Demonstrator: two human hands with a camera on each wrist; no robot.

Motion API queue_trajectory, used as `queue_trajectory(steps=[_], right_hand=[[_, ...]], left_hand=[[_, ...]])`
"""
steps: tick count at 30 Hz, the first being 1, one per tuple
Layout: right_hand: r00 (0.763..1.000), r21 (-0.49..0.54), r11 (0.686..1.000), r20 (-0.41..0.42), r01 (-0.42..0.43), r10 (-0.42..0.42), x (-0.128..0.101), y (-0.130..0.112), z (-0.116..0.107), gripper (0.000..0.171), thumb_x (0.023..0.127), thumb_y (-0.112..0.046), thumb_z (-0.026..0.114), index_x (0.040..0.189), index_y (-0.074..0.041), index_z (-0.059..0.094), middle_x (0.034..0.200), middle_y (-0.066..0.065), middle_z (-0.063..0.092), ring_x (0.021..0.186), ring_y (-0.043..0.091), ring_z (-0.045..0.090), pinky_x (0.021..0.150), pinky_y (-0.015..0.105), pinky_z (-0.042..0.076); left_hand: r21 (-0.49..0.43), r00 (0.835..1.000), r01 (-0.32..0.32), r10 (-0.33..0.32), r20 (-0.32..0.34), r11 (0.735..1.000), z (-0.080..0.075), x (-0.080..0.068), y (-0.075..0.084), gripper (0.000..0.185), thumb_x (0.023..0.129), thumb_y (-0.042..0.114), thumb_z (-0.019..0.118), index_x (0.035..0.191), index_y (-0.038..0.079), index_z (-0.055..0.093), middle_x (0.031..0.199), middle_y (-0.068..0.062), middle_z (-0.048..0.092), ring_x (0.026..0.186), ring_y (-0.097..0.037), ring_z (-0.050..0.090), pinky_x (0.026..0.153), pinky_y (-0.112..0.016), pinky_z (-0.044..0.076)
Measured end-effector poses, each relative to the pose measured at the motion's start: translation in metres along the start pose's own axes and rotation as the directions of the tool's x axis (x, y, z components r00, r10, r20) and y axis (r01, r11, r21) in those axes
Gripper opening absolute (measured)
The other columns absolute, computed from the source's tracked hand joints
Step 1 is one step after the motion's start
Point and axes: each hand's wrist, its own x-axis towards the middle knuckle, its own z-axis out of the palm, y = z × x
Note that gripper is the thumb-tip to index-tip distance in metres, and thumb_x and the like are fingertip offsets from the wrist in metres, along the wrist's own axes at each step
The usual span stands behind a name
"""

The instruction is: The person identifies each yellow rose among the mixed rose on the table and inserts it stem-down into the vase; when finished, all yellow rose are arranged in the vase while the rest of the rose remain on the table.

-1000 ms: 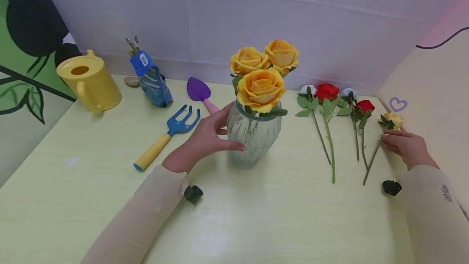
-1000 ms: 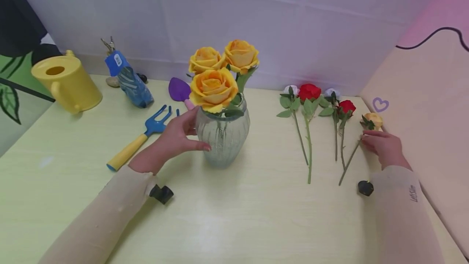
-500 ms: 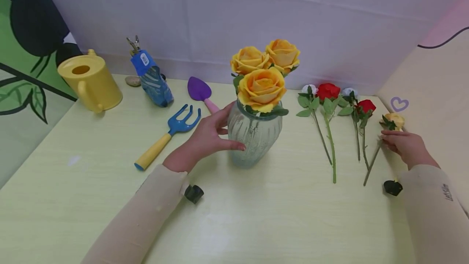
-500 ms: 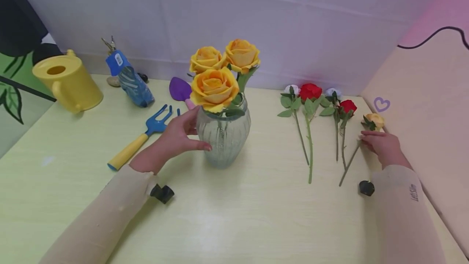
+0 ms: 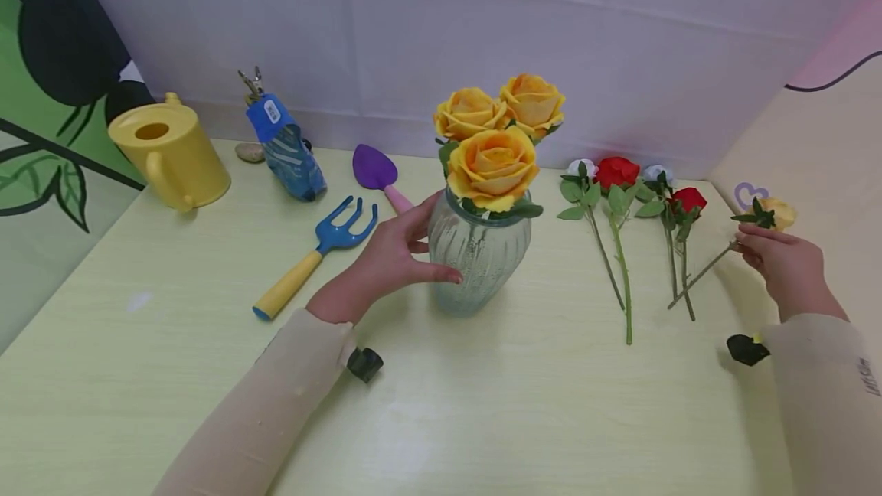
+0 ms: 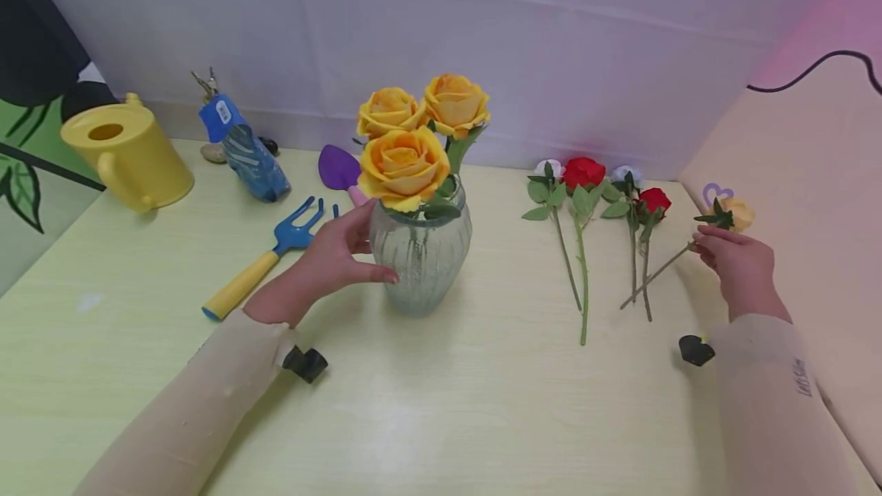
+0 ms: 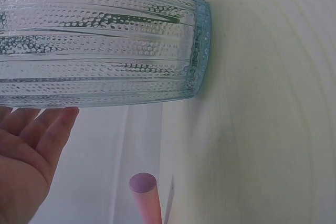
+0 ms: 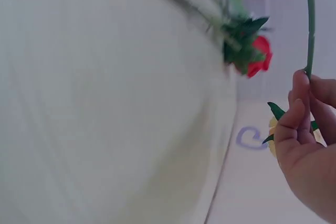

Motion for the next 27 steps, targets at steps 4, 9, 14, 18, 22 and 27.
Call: queue_trajectory(steps=[4,9,14,18,22,27], right_hand=[[0.999,0.097,0.994,0.0,0.051,-0.051,-0.009,-0.013,0.019,0.016,0.068,-0.007,0.081,0.081,-0.014,0.076,0.079,-0.005,0.068,0.068,0.009,0.065,0.062,0.017,0.052],[0.994,0.167,0.98,0.006,0.104,-0.107,-0.021,-0.028,0.043,0.019,0.069,-0.006,0.08,0.087,-0.011,0.075,0.083,-0.002,0.068,0.07,0.012,0.065,0.063,0.018,0.052],[0.983,0.252,0.952,0.016,0.171,-0.181,-0.035,-0.038,0.065,0.024,0.073,-0.003,0.076,0.097,-0.006,0.073,0.093,0.0,0.067,0.073,0.014,0.065,0.065,0.019,0.052],[0.972,0.348,0.913,0.021,0.213,-0.235,-0.046,-0.046,0.083,0.029,0.076,0.001,0.072,0.105,-0.002,0.069,0.099,0.004,0.064,0.074,0.017,0.064,0.067,0.021,0.053],[0.952,0.429,0.86,0.0,0.276,-0.305,-0.06,-0.054,0.103,0.033,0.077,0.004,0.071,0.11,0.0,0.066,0.104,0.007,0.06,0.071,0.02,0.063,0.065,0.022,0.054],[0.918,0.517,0.774,-0.061,0.366,-0.393,-0.078,-0.065,0.129,0.034,0.077,0.005,0.07,0.11,0.005,0.064,0.104,0.01,0.058,0.068,0.023,0.061,0.062,0.024,0.053]], left_hand=[[-0.002,1.0,0.002,-0.002,0.003,1.0,0.0,-0.001,0.001,0.1,0.066,0.011,0.084,0.146,0.029,0.027,0.138,0.002,0.046,0.119,-0.018,0.05,0.086,-0.028,0.05],[0.007,1.0,0.008,-0.008,0.004,1.0,0.0,-0.001,0.001,0.1,0.066,0.011,0.084,0.146,0.029,0.026,0.138,0.002,0.046,0.118,-0.018,0.051,0.086,-0.028,0.05],[0.007,1.0,0.002,-0.002,0.006,1.0,0.0,-0.001,0.001,0.1,0.066,0.011,0.083,0.147,0.028,0.026,0.138,0.001,0.046,0.119,-0.018,0.05,0.086,-0.028,0.05],[0.005,1.0,-0.007,0.007,0.006,1.0,0.0,-0.001,0.001,0.1,0.066,0.012,0.083,0.147,0.028,0.026,0.138,0.001,0.046,0.119,-0.019,0.05,0.086,-0.03,0.05],[-0.003,1.0,-0.002,0.002,0.003,1.0,0.0,-0.001,0.001,0.099,0.066,0.012,0.083,0.146,0.028,0.027,0.138,0.001,0.046,0.118,-0.018,0.051,0.088,-0.034,0.049],[-0.009,1.0,0.0,0.0,0.003,1.0,0.0,-0.001,0.0,0.099,0.066,0.012,0.083,0.146,0.028,0.027,0.138,0.001,0.046,0.118,-0.018,0.051,0.088,-0.033,0.049]])
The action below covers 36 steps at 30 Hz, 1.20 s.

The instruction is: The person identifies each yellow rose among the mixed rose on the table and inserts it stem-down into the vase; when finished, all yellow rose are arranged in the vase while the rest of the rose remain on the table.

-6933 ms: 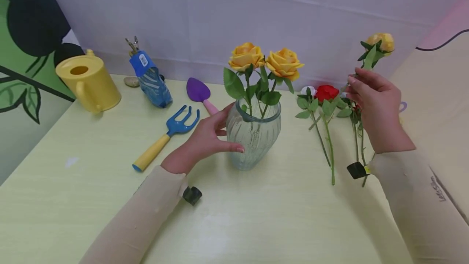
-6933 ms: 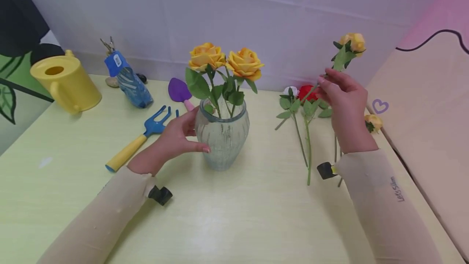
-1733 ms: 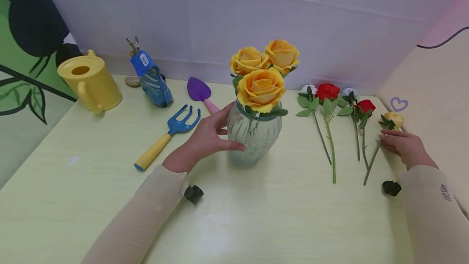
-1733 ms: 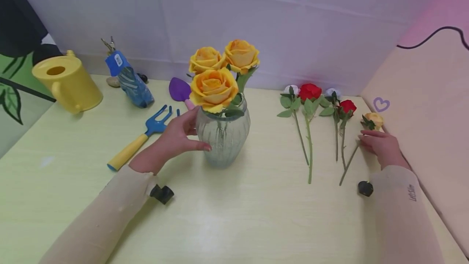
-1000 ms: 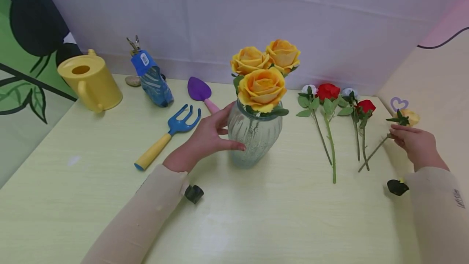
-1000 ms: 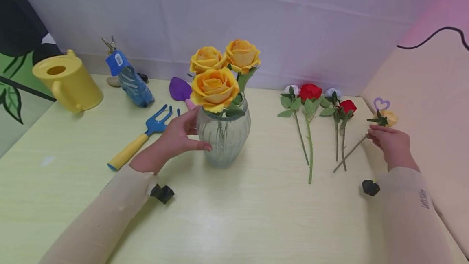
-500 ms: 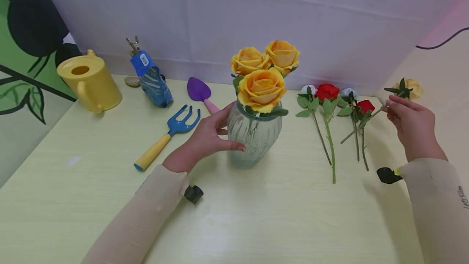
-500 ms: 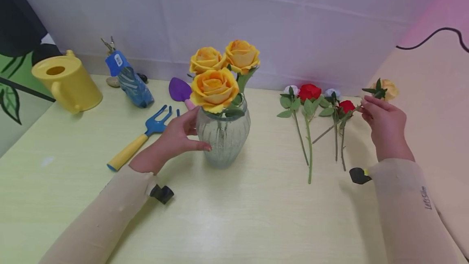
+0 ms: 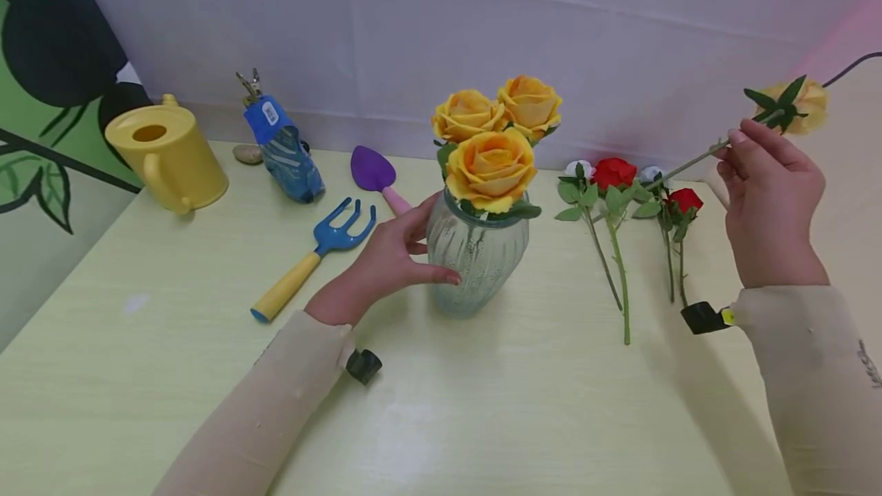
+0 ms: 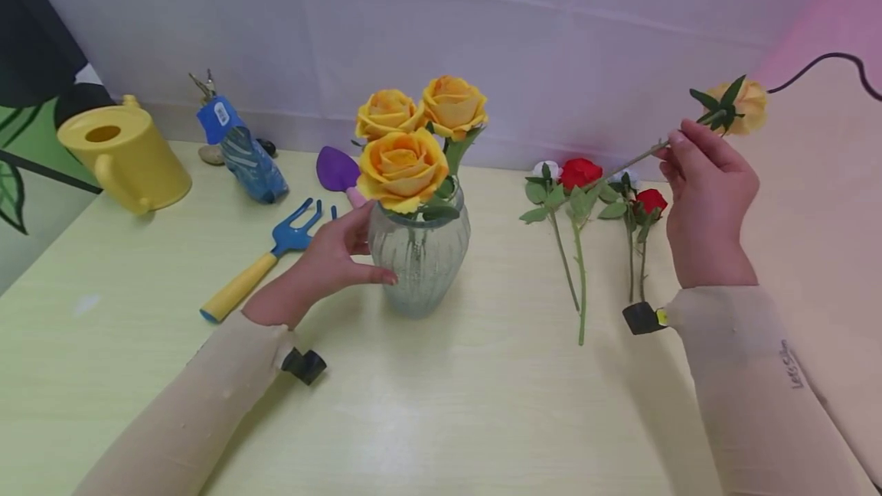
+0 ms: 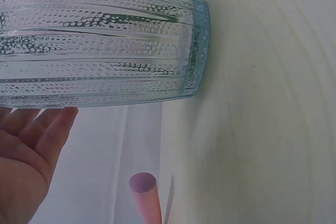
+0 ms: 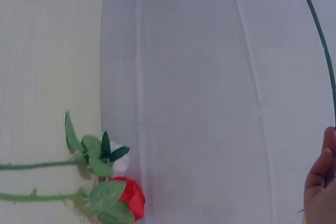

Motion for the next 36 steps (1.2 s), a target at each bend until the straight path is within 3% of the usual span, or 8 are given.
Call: queue_trajectory(steps=[6,12,18,25,30,36], right_hand=[[0.99,0.093,0.985,-0.016,0.143,-0.142,-0.015,0.001,0.035,0.032,0.073,0.01,0.072,0.104,0.009,0.063,0.094,0.014,0.058,0.061,0.025,0.061,0.059,0.026,0.052],[0.982,0.109,0.978,0.045,0.178,-0.184,-0.03,0.003,0.061,0.032,0.073,0.01,0.072,0.104,0.01,0.063,0.092,0.015,0.059,0.062,0.026,0.061,0.061,0.028,0.053],[0.958,0.049,0.964,0.114,0.26,-0.265,-0.041,0.011,0.077,0.035,0.07,0.006,0.076,0.103,0.011,0.064,0.094,0.017,0.059,0.064,0.026,0.061,0.068,0.029,0.053],[0.915,-0.017,0.928,0.174,0.373,-0.365,-0.053,0.021,0.09,0.038,0.067,0.001,0.08,0.1,0.012,0.064,0.094,0.021,0.059,0.066,0.027,0.062,0.071,0.03,0.052],[0.886,-0.06,0.906,0.248,0.418,-0.392,-0.064,0.03,0.096,0.035,0.069,0.002,0.078,0.099,0.012,0.065,0.094,0.021,0.061,0.067,0.028,0.063,0.071,0.031,0.051],[0.856,-0.106,0.904,0.383,0.414,-0.347,-0.077,0.046,0.098,0.023,0.074,0.008,0.072,0.097,0.008,0.067,0.096,0.017,0.061,0.071,0.024,0.065,0.07,0.025,0.054]], left_hand=[[0.006,1.0,-0.001,0.001,-0.002,1.0,0.0,0.0,0.0,0.1,0.066,0.011,0.084,0.146,0.028,0.027,0.138,0.001,0.046,0.118,-0.018,0.051,0.087,-0.03,0.05],[0.014,1.0,-0.003,0.003,-0.008,1.0,0.0,-0.001,0.0,0.1,0.066,0.012,0.084,0.146,0.029,0.027,0.138,0.003,0.045,0.118,-0.016,0.051,0.085,-0.027,0.05],[0.017,1.0,0.011,-0.01,-0.009,1.0,0.0,0.0,0.0,0.099,0.066,0.014,0.084,0.146,0.03,0.027,0.138,0.004,0.045,0.119,-0.016,0.05,0.086,-0.028,0.05],[0.023,1.0,-0.001,0.001,-0.006,1.0,-0.001,0.001,0.0,0.099,0.066,0.015,0.085,0.146,0.029,0.028,0.137,0.003,0.046,0.118,-0.016,0.05,0.088,-0.034,0.05],[0.018,1.0,-0.02,0.021,-0.005,1.0,-0.001,0.001,0.0,0.1,0.065,0.013,0.084,0.146,0.026,0.027,0.138,0.0,0.046,0.118,-0.019,0.051,0.087,-0.034,0.05],[0.026,1.0,-0.021,0.021,-0.006,0.999,0.0,0.001,0.0,0.1,0.065,0.014,0.084,0.146,0.026,0.027,0.138,0.001,0.046,0.118,-0.019,0.051,0.087,-0.033,0.05]])
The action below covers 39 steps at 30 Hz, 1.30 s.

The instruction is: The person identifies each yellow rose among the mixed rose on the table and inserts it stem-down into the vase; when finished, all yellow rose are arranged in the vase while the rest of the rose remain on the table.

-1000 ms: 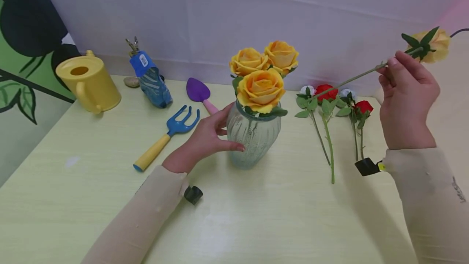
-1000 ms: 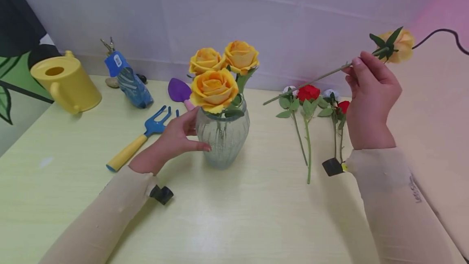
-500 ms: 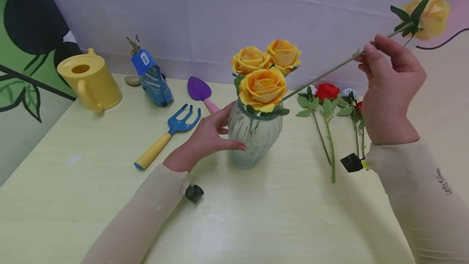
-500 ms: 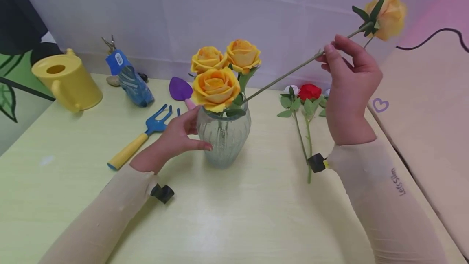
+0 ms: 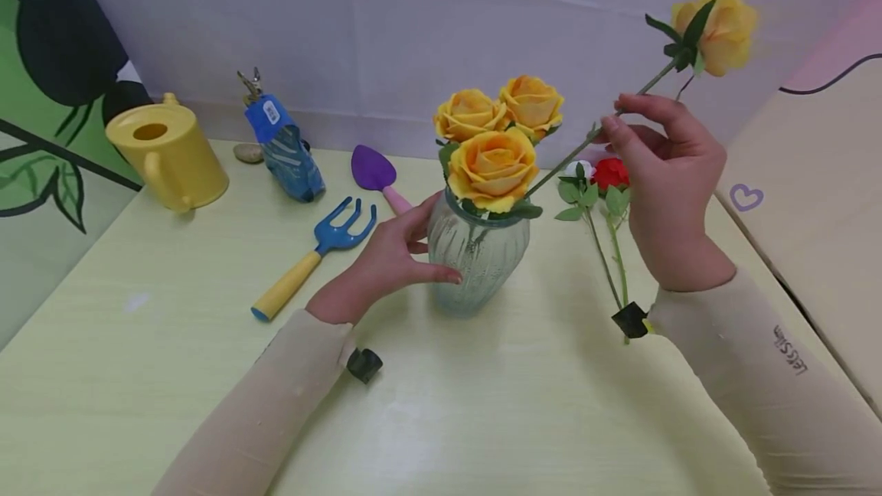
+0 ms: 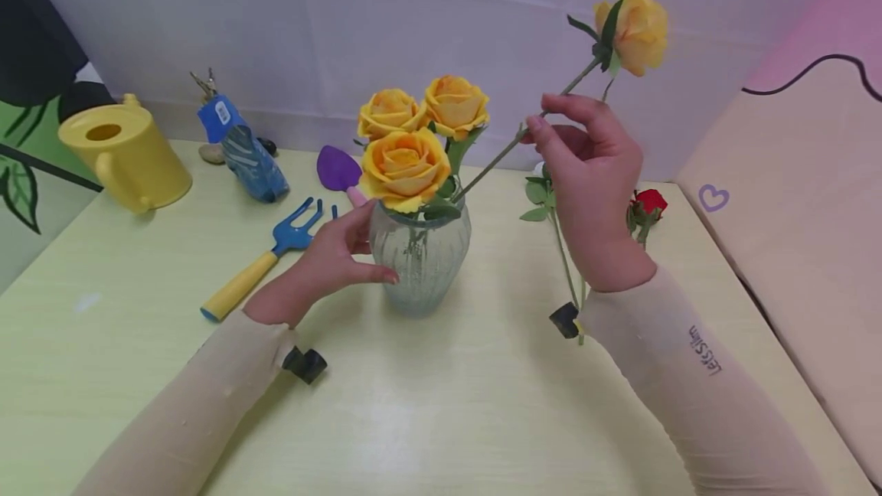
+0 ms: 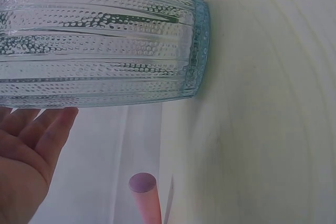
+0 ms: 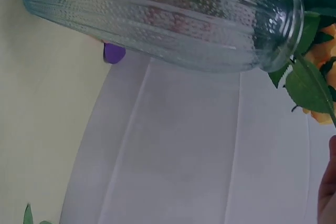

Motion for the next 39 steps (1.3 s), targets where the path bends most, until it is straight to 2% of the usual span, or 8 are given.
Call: queue_trajectory(steps=[7,13,18,23,29,33,36,39], right_hand=[[0.988,-0.145,0.988,0.151,0.044,-0.022,-0.027,0.012,0.005,0.02,0.077,0.007,0.069,0.098,0.005,0.067,0.094,0.013,0.059,0.073,0.021,0.066,0.071,0.024,0.054],[0.954,-0.164,0.976,0.283,0.146,-0.095,-0.042,0.019,0.01,0.02,0.078,0.007,0.069,0.095,0.014,0.062,0.094,0.014,0.058,0.074,0.021,0.065,0.068,0.026,0.054],[0.965,-0.125,0.987,0.255,0.099,-0.064,-0.042,0.019,0.013,0.018,0.081,0.008,0.065,0.098,0.01,0.066,0.101,0.016,0.057,0.079,0.023,0.065,0.074,0.027,0.053],[0.97,-0.176,0.984,0.241,0.009,0.034,-0.042,0.023,0.014,0.017,0.082,0.004,0.066,0.099,0.005,0.069,0.103,0.014,0.062,0.083,0.023,0.065,0.077,0.027,0.053],[0.972,-0.185,0.979,0.2,-0.09,0.127,-0.044,0.033,0.016,0.021,0.081,0.007,0.066,0.091,-0.009,0.075,0.091,0.003,0.069,0.089,0.021,0.064,0.082,0.028,0.052],[0.964,-0.175,0.979,0.228,-0.101,0.141,-0.051,0.038,0.016,0.031,0.082,0.011,0.062,0.085,-0.017,0.076,0.087,0.0,0.069,0.091,0.022,0.063,0.081,0.029,0.052],[0.962,-0.15,0.984,0.241,-0.097,0.131,-0.054,0.039,0.016,0.035,0.082,0.013,0.059,0.085,-0.017,0.075,0.087,0.001,0.069,0.09,0.021,0.064,0.08,0.029,0.053],[0.962,-0.146,0.984,0.239,-0.1,0.134,-0.055,0.039,0.015,0.031,0.082,0.013,0.059,0.089,-0.012,0.075,0.089,0.003,0.07,0.089,0.021,0.065,0.081,0.03,0.053]], left_hand=[[-0.002,1.0,-0.005,0.005,0.001,1.0,0.0,-0.001,-0.001,0.1,0.065,0.014,0.085,0.146,0.026,0.027,0.139,0.001,0.045,0.119,-0.019,0.05,0.086,-0.03,0.05],[-0.001,1.0,-0.012,0.012,0.0,1.0,-0.001,-0.003,-0.003,0.099,0.066,0.014,0.084,0.146,0.025,0.027,0.139,0.001,0.044,0.119,-0.018,0.05,0.086,-0.03,0.05],[0.001,1.0,-0.017,0.017,0.0,1.0,-0.001,-0.003,-0.003,0.1,0.065,0.013,0.084,0.146,0.024,0.027,0.139,0.0,0.045,0.119,-0.019,0.05,0.086,-0.032,0.05],[0.002,0.999,-0.033,0.033,0.003,0.999,-0.002,-0.003,-0.002,0.101,0.065,0.011,0.084,0.147,0.024,0.027,0.138,-0.001,0.046,0.119,-0.019,0.051,0.086,-0.032,0.05],[-0.007,0.999,-0.049,0.049,0.0,0.999,-0.001,-0.002,-0.002,0.101,0.065,0.008,0.084,0.146,0.024,0.028,0.138,-0.001,0.046,0.117,-0.019,0.051,0.085,-0.03,0.05],[0.002,0.999,-0.038,0.038,-0.001,0.999,-0.001,-0.001,-0.003,0.1,0.065,0.009,0.084,0.146,0.025,0.028,0.137,-0.002,0.047,0.116,-0.019,0.052,0.086,-0.033,0.05],[0.003,1.0,-0.025,0.025,-0.003,1.0,0.0,-0.001,-0.004,0.1,0.065,0.011,0.084,0.146,0.027,0.027,0.137,-0.001,0.047,0.116,-0.018,0.053,0.087,-0.036,0.05],[0.001,1.0,-0.014,0.014,-0.003,1.0,0.0,0.0,-0.003,0.101,0.065,0.012,0.084,0.146,0.029,0.027,0.137,0.001,0.047,0.116,-0.017,0.052,0.087,-0.036,0.05]])
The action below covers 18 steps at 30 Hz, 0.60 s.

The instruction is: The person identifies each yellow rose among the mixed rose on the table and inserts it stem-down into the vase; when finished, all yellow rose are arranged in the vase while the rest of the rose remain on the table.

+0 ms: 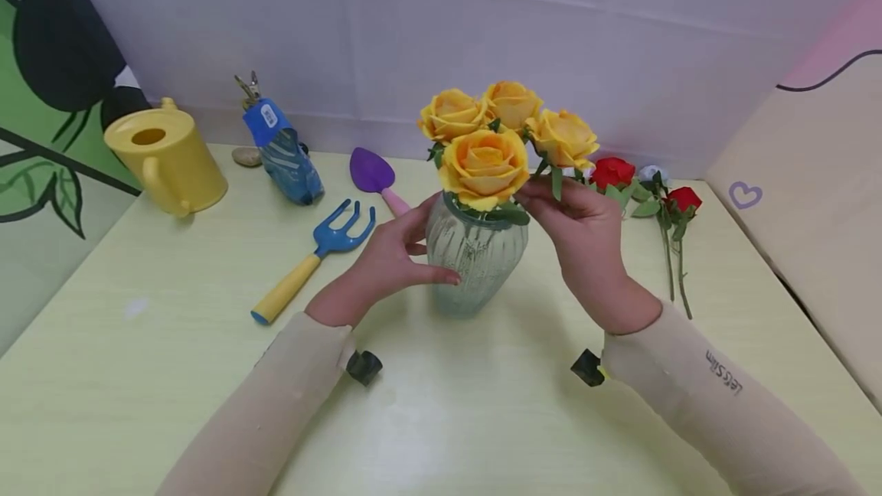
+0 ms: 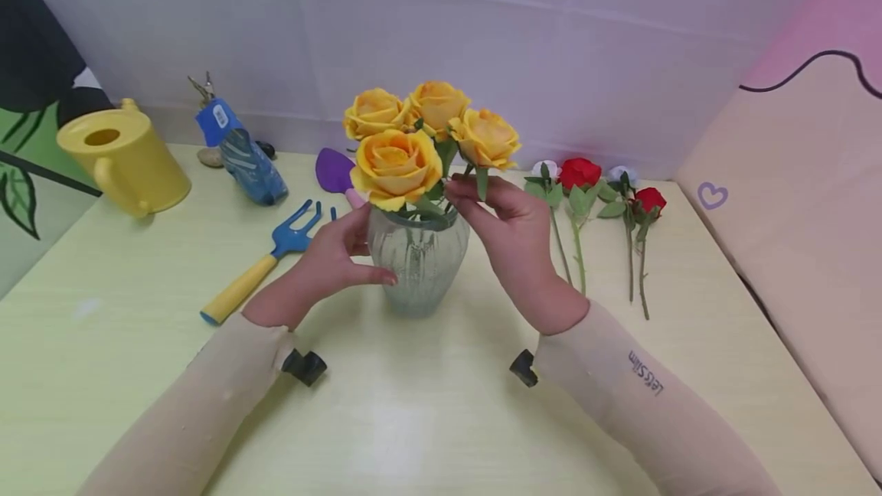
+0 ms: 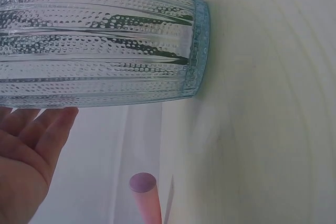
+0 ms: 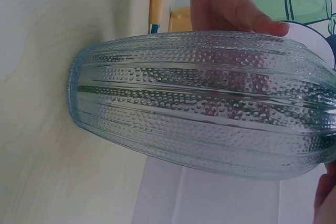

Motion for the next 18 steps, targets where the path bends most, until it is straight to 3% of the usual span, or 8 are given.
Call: queue_trajectory(steps=[5,11,15,18], right_hand=[[0.999,-0.036,0.999,-0.013,-0.037,0.037,-0.003,0.001,-0.006,0.026,0.083,0.009,0.062,0.091,-0.012,0.076,0.09,0.002,0.07,0.096,0.022,0.063,0.086,0.032,0.051],[0.998,0.017,0.999,-0.03,-0.049,0.049,-0.011,0.004,-0.023,0.019,0.083,0.007,0.063,0.092,-0.005,0.074,0.096,0.007,0.07,0.096,0.021,0.064,0.088,0.031,0.049],[0.995,-0.044,0.994,0.003,-0.103,0.103,-0.015,0.013,-0.042,0.014,0.085,0.003,0.063,0.096,0.002,0.071,0.093,0.007,0.07,0.089,0.019,0.066,0.087,0.028,0.049],[0.981,-0.155,0.972,0.058,-0.176,0.187,-0.015,0.022,-0.059,0.016,0.086,-0.001,0.063,0.099,0.006,0.068,0.091,0.005,0.069,0.085,0.017,0.067,0.084,0.025,0.05]], left_hand=[[-0.007,1.0,-0.021,0.021,0.004,1.0,0.0,0.001,0.0,0.101,0.065,0.009,0.084,0.146,0.026,0.027,0.138,-0.001,0.046,0.117,-0.019,0.052,0.087,-0.036,0.05],[-0.006,0.999,-0.037,0.037,0.019,0.999,0.0,0.002,-0.002,0.101,0.066,0.008,0.084,0.147,0.024,0.026,0.141,-0.001,0.042,0.12,-0.021,0.049,0.087,-0.037,0.05],[0.003,0.999,-0.022,0.022,0.047,1.0,0.0,0.002,-0.001,0.1,0.068,0.011,0.083,0.147,0.024,0.024,0.143,0.0,0.039,0.124,-0.021,0.045,0.089,-0.038,0.049],[0.02,0.997,-0.006,0.005,0.079,1.0,-0.002,0.002,0.0,0.101,0.068,0.015,0.083,0.148,0.026,0.021,0.144,0.002,0.037,0.126,-0.02,0.042,0.091,-0.038,0.047]])
